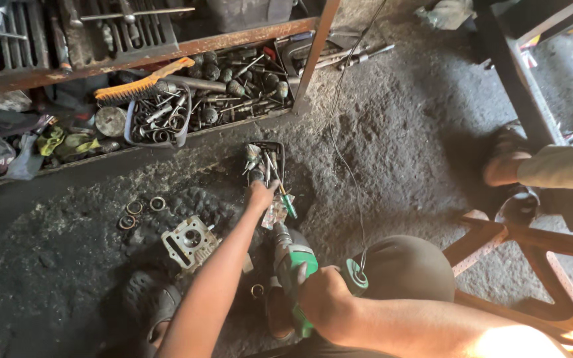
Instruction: The person uses a green power drill to work on a metallic engine component, likely a cylinder head, while sitting on the floor. They periodically lift the part to inspect it and use a screwdriver to adjust or remove small components.
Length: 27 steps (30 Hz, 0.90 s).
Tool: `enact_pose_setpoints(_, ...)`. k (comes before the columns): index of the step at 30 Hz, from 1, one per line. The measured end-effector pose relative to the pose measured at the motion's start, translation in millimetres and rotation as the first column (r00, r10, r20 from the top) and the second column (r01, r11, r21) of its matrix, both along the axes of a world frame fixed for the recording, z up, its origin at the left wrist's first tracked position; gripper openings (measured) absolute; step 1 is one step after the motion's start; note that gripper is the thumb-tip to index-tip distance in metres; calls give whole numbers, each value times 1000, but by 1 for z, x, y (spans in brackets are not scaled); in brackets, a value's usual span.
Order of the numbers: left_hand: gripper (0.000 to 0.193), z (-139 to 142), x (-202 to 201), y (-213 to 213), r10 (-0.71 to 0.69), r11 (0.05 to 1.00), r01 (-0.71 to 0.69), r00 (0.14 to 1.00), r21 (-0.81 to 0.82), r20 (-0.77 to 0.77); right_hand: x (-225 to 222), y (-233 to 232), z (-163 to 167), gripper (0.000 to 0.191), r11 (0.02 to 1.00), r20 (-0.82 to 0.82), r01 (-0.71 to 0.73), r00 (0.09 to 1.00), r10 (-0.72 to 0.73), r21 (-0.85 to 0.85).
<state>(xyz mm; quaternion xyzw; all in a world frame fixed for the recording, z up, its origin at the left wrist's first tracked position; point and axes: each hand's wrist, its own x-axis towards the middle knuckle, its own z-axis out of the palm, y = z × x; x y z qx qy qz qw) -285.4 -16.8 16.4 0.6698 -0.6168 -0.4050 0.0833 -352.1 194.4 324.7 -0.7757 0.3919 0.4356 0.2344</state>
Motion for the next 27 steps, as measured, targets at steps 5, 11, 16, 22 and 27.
enact_pose_setpoints(5,52,10,7,-28,46,968,3,981,-250,190,4,-8,4,76,998,2,-41,999,41,51)
enact_pose_setpoints(11,72,-1,13,-74,-193,922,285,925,-262,327,5,-8,9,83,998,5,-43,999,43,51)
enact_pose_setpoints(16,47,-4,19,-73,-175,966,202,970,-163,169,7,-8,6,80,998,-5,-40,999,40,39)
enact_pose_setpoints(22,47,-14,44,-37,276,930,-367,629,35,-727,10,-5,4,76,999,14,-43,999,43,27)
enact_pose_setpoints(27,83,-28,54,32,389,904,-156,690,399,-611,15,-9,3,73,998,20,-65,998,65,-11)
